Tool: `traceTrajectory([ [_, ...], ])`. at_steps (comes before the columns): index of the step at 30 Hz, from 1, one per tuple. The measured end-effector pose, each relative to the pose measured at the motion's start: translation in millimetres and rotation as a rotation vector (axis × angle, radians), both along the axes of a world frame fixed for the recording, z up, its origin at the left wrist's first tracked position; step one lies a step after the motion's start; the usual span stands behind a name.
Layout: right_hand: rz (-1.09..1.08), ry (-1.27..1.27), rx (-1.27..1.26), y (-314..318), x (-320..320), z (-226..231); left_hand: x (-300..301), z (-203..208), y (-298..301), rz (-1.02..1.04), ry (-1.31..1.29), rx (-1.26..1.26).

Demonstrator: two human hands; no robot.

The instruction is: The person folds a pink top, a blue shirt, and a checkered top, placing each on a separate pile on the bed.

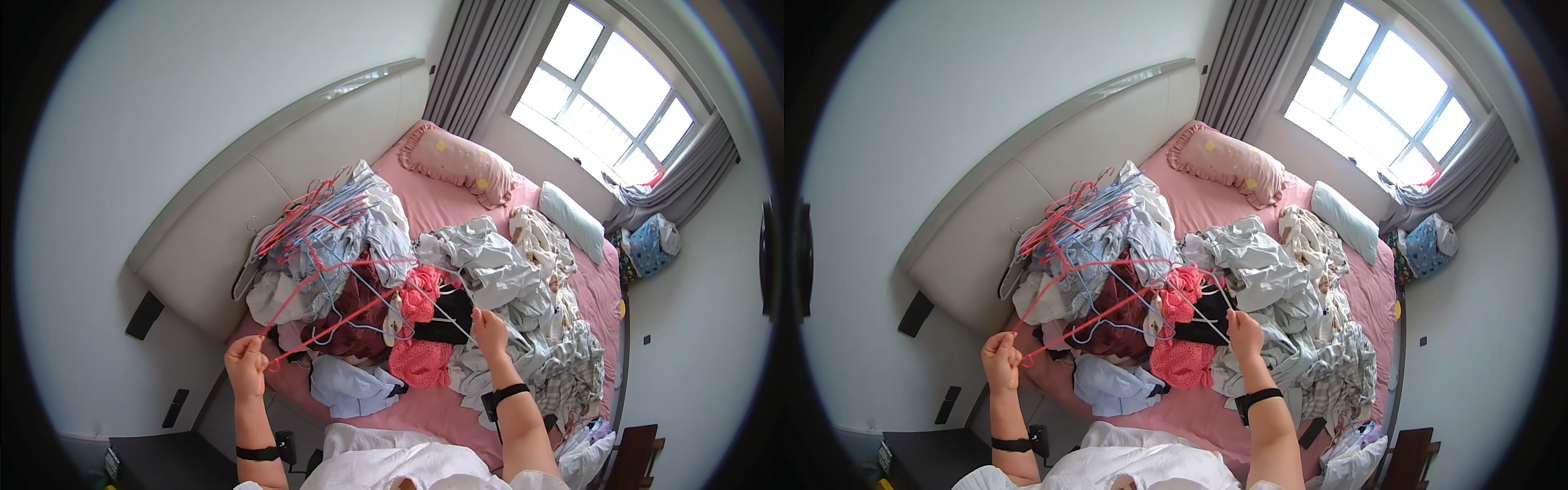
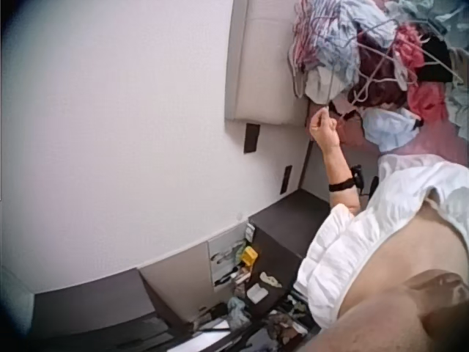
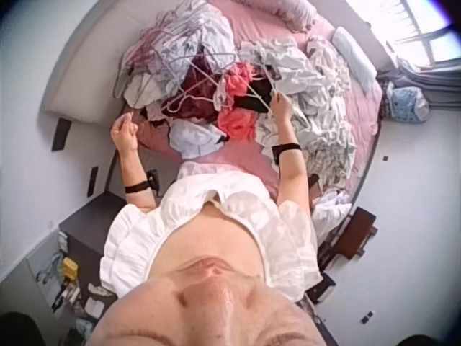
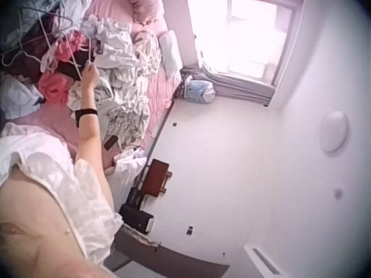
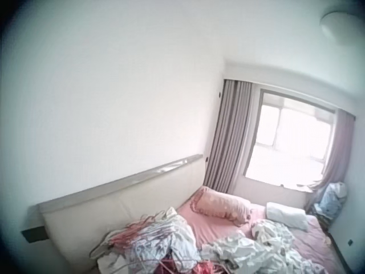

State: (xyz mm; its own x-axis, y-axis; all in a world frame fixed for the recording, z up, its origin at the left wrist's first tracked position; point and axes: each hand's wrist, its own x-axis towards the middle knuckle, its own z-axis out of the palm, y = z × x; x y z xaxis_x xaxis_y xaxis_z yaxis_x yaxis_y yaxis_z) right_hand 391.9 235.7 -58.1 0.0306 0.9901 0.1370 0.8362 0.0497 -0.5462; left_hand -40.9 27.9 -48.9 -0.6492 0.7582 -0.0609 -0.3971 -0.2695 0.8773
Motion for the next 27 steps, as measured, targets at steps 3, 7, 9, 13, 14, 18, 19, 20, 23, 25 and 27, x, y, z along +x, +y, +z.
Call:
traceTrajectory([
  [3, -0.079, 0.291, 0.06, -1.0, 46.0, -35.0, -16.0, -7.2, -1.6, 0.084, -0.094, 0.024],
  [7, -0.252, 0.588, 0.038, -10.5, 105.7, -77.7, -8.7, -8.4, 3.0, 0.152, -0.206, -0.023],
  [9, -0.393, 0.843, 0.005, -17.7, 124.5, -88.6, -5.4, -9.8, 3.4, 0.13, -0.233, -0.038],
  [13, -0.717, -0.053, -0.11, -38.0, 159.6, -131.8, 4.8, -7.9, 19.3, 0.044, -0.245, -0.069],
  [14, -0.837, -0.247, -0.286, -40.5, 136.9, -129.7, 4.6, -9.2, 15.7, 0.06, -0.238, -0.078],
  [18, -0.207, -0.26, -0.134, -32.4, 43.6, -127.2, 4.8, -10.7, 18.5, 0.068, -0.298, -0.073],
  [19, -0.027, -0.05, -0.219, -20.9, 16.0, -126.5, 5.4, -11.2, 21.6, 0.061, -0.333, -0.058],
  [20, 0.142, -0.035, -0.21, -14.7, -21.1, -120.8, 5.4, -16.7, 18.6, 0.08, -0.38, -0.054],
  [23, 0.472, 0.007, -0.173, -9.9, -110.5, -138.7, 12.3, -11.8, 13.2, 0.105, -0.459, -0.077],
  [25, 0.521, -0.063, -0.176, -7.4, -145.5, -159.8, 13.5, -15.1, 7.1, 0.069, -0.539, -0.067],
  [27, 0.496, -0.137, -0.292, -8.4, -168.2, -171.4, 14.1, -18.5, -0.5, 0.053, -0.592, -0.054],
])
